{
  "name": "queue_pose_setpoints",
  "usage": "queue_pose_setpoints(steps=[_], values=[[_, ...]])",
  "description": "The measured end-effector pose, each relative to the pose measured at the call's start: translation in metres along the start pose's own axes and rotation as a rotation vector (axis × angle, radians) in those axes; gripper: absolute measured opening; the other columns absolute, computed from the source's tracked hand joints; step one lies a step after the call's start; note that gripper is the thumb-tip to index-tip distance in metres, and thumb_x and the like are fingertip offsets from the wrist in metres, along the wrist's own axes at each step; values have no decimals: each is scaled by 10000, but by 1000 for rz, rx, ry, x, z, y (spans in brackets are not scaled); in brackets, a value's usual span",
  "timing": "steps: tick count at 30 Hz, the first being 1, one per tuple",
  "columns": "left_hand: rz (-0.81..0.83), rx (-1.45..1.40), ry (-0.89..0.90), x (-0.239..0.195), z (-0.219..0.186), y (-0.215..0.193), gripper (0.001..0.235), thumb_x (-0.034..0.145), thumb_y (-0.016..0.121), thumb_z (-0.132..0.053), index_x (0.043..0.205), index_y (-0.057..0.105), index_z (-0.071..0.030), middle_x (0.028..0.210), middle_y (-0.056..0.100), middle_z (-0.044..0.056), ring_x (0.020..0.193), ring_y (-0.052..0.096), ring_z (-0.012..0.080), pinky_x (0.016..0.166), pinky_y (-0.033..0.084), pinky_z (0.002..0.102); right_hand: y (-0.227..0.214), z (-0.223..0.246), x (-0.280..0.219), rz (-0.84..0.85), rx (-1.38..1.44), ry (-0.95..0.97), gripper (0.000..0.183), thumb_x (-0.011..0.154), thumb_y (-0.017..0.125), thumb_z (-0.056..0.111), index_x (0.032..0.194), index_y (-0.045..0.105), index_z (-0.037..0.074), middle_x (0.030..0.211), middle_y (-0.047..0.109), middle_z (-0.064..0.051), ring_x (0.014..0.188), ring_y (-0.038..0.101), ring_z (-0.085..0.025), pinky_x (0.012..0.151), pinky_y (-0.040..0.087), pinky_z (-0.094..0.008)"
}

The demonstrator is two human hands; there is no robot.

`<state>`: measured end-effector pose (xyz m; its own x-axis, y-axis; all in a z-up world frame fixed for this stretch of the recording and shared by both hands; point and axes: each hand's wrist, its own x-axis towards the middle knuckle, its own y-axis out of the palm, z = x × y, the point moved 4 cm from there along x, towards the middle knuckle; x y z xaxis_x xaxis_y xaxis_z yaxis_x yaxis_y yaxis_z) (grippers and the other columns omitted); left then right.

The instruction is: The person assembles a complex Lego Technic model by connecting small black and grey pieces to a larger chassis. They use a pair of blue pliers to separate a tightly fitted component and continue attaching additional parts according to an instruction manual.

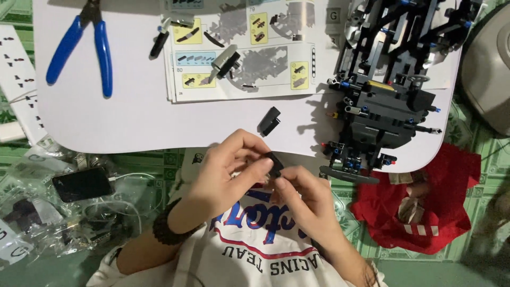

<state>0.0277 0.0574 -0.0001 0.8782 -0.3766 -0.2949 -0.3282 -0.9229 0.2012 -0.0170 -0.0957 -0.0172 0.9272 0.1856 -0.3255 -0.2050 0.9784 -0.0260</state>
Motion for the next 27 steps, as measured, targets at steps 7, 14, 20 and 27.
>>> queue_pose_setpoints(steps=[7, 14, 20, 27], values=[[73, 180, -32, 2, 5, 6, 234, 869, 518, -122, 1024, 622, 19, 769, 658, 38, 630, 584, 87, 551, 462, 193, -9, -18, -12, -64, 164, -4, 113, 886, 528, 44, 855, 608, -29, 660, 654, -76, 483, 538, -93, 438, 454, -180], [99, 400, -20, 32, 1, 24, 136, 891, 505, -138, 819, 586, -55, 564, 592, -12, 438, 477, 84, 419, 380, 222, -26, -10, -29, -235, -117, -123, 162, 795, 578, -7, 949, 626, -28, 680, 683, -63, 501, 575, -83, 444, 427, -155], [110, 638, -70, 51, 1, 39, 211, 897, 456, -201, 771, 586, -93, 457, 610, -33, 348, 562, 157, 398, 445, 267, -75, 3, -44, -671, -585, -541, 112, 790, 570, -5, 900, 586, -19, 893, 610, -124, 845, 497, -222, 791, 407, -313], [117, 729, 61, 55, 8, 47, 142, 866, 501, -118, 765, 543, -27, 508, 585, 126, 365, 509, 294, 424, 419, 378, -101, -5, -33, -634, -788, -472, 431, 786, 660, 180, 1162, 512, 33, 1446, 296, -154, 1437, 211, -385, 1228, 234, -570]])
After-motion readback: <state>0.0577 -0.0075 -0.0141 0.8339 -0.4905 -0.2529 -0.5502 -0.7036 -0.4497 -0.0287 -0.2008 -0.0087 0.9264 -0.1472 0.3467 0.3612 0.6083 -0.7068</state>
